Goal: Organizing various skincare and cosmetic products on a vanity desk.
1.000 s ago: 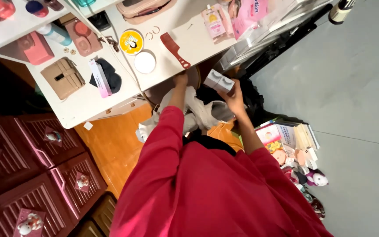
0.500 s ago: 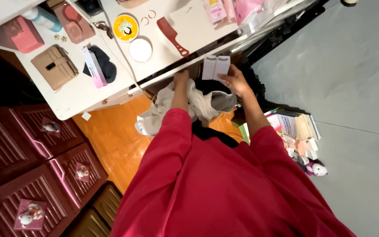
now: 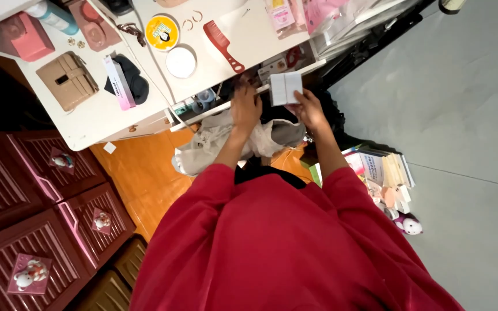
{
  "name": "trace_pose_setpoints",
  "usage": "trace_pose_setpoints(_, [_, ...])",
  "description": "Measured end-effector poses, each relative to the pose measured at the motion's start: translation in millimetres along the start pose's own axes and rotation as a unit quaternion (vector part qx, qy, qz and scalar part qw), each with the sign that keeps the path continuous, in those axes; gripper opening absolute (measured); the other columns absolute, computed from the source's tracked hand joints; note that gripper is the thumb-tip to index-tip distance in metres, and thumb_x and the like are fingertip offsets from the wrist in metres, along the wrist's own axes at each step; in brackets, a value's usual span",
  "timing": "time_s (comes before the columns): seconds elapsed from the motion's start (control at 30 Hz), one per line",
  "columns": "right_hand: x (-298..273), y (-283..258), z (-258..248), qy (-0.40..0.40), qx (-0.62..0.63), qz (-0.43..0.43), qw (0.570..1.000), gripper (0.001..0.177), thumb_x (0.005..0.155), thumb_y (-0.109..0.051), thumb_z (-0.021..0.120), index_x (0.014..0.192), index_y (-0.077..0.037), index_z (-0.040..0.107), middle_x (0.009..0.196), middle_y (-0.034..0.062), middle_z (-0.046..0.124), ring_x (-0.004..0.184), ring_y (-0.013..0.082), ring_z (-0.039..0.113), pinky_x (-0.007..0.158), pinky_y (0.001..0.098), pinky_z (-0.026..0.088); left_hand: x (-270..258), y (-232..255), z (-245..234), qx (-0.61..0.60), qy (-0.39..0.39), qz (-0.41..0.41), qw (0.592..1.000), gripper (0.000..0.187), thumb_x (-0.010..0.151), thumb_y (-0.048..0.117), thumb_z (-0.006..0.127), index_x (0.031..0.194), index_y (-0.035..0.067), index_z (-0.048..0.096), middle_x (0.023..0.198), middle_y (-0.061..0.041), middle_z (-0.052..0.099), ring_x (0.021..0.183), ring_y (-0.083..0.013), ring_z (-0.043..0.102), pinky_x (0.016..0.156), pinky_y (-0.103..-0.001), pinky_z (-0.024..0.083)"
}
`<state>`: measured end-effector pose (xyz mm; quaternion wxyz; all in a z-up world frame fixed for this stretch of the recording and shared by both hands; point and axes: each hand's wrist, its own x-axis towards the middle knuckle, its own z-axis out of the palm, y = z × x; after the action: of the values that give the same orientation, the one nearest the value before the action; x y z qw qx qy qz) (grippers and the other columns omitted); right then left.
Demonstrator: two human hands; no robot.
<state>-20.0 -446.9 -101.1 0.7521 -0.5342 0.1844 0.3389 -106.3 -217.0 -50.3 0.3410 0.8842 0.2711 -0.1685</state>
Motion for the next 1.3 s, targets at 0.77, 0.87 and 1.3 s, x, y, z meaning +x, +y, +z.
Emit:
trace_pose_setpoints(0.77, [14, -14, -32, 0.283, -0.058, -0.242, 0.926, 0.025, 0.094, -0.022, 0.077, 0.109, -0.002, 0.073, 0.086, 0.0042, 0.072, 0.063, 0.0126, 0.064, 0.057, 0.0273, 0.055, 39, -40, 88, 0.144, -0.001, 0.233, 0.962, 0.030, 0.085, 0.012, 0.065, 0.114, 0.007, 0.065, 0.090, -0.019, 0.075, 0.080, -0.0402, 0.074, 0.070, -0.053, 0.060])
trace_pose_setpoints(0.87, [33, -6, -33, 0.296, -0.135, -0.248, 0.912, 0.031, 0.091, -0.021, 0.082, 0.109, 0.002, 0.071, 0.085, 0.0057, 0.072, 0.064, 0.0129, 0.065, 0.057, 0.0282, 0.056, 22, -11, 45, 0.070, -0.013, 0.203, 0.977, 0.038, 0.085, 0.017, 0.069, 0.122, 0.008, 0.064, 0.094, -0.022, 0.073, 0.082, -0.0426, 0.072, 0.072, -0.055, 0.057])
trace_pose_setpoints(1.3, [55, 15, -20, 0.250, -0.168, -0.227, 0.926, 0.031, 0.088, 0.000, 0.071, 0.119, -0.002, 0.068, 0.100, 0.0082, 0.073, 0.084, 0.0178, 0.072, 0.066, 0.0314, 0.059, 54, 46, 52, -0.063, 0.127, 0.307, 0.941, 0.037, 0.080, 0.009, 0.063, 0.116, 0.002, 0.064, 0.111, -0.020, 0.070, 0.099, -0.0429, 0.068, 0.076, -0.052, 0.054])
